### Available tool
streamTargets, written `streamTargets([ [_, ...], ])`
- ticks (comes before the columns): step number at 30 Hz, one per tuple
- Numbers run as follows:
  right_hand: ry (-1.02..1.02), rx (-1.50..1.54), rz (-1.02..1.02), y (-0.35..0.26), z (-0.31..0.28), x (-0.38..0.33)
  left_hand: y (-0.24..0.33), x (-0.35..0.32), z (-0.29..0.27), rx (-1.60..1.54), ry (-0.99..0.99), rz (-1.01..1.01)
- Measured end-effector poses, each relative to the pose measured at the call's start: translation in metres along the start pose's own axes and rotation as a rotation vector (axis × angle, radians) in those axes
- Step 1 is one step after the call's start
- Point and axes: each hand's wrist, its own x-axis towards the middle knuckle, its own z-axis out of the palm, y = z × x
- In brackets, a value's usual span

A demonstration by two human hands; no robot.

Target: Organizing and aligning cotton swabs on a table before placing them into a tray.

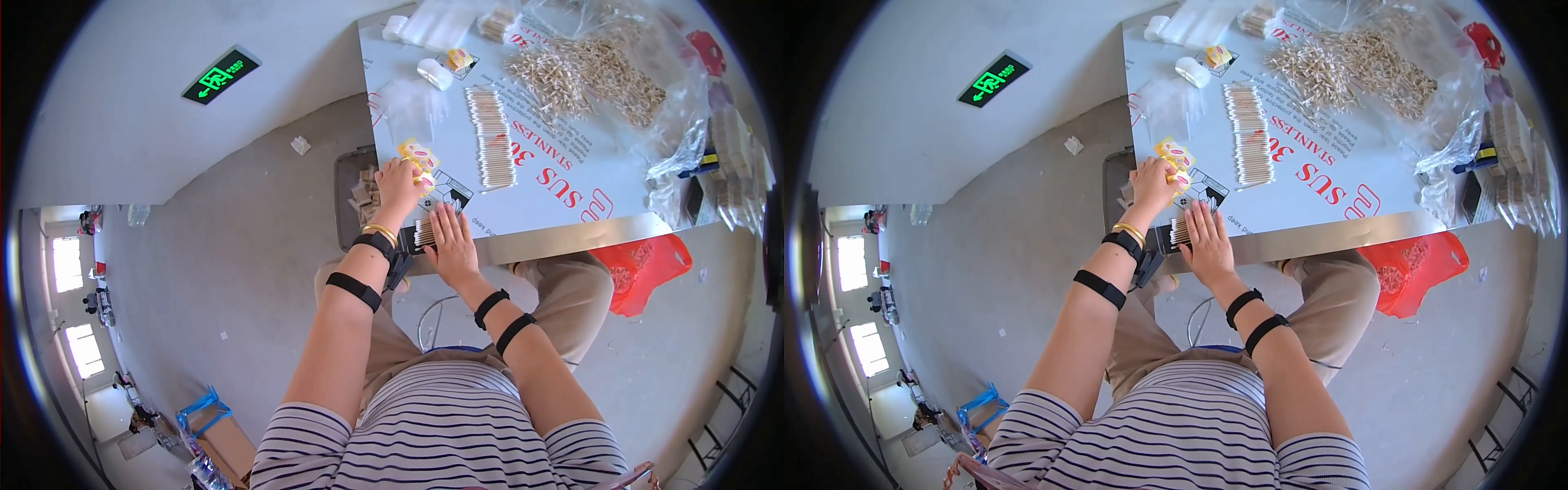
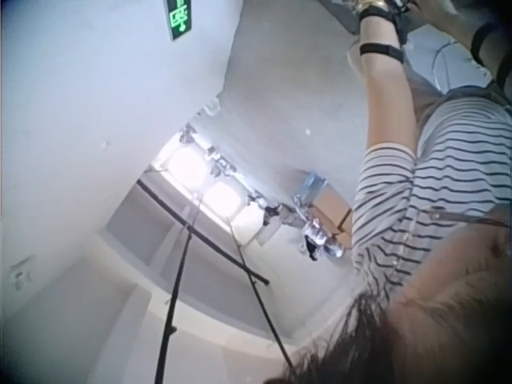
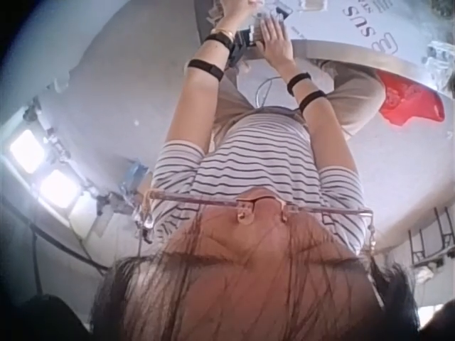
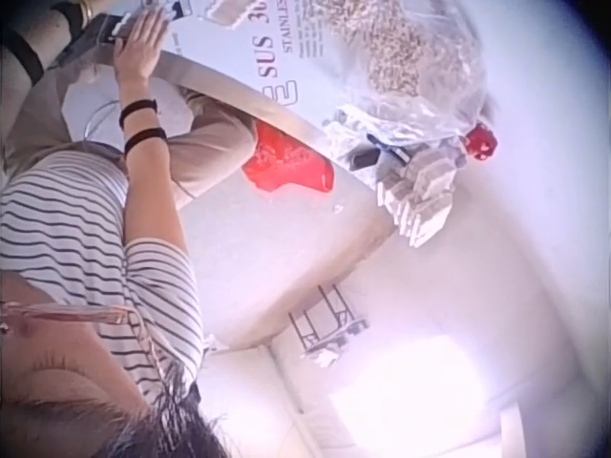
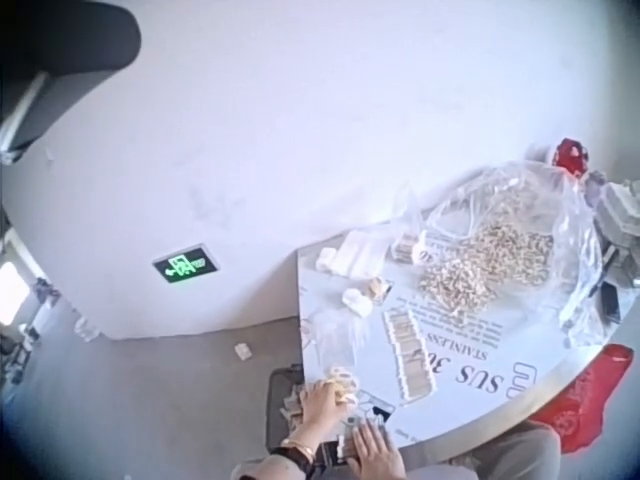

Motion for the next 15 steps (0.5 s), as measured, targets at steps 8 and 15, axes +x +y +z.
streamTargets([
  [8, 0.0, -0.001, 0.004, 0.001, 0.001, 0.0, -0.01, 0.012, -0.009, -0.274, -0.1, -0.055],
  [15, -0.009, -0.022, -0.006, -0.001, 0.004, 0.001, -0.014, 0.015, -0.032, -0.212, 0.03, 0.093],
])
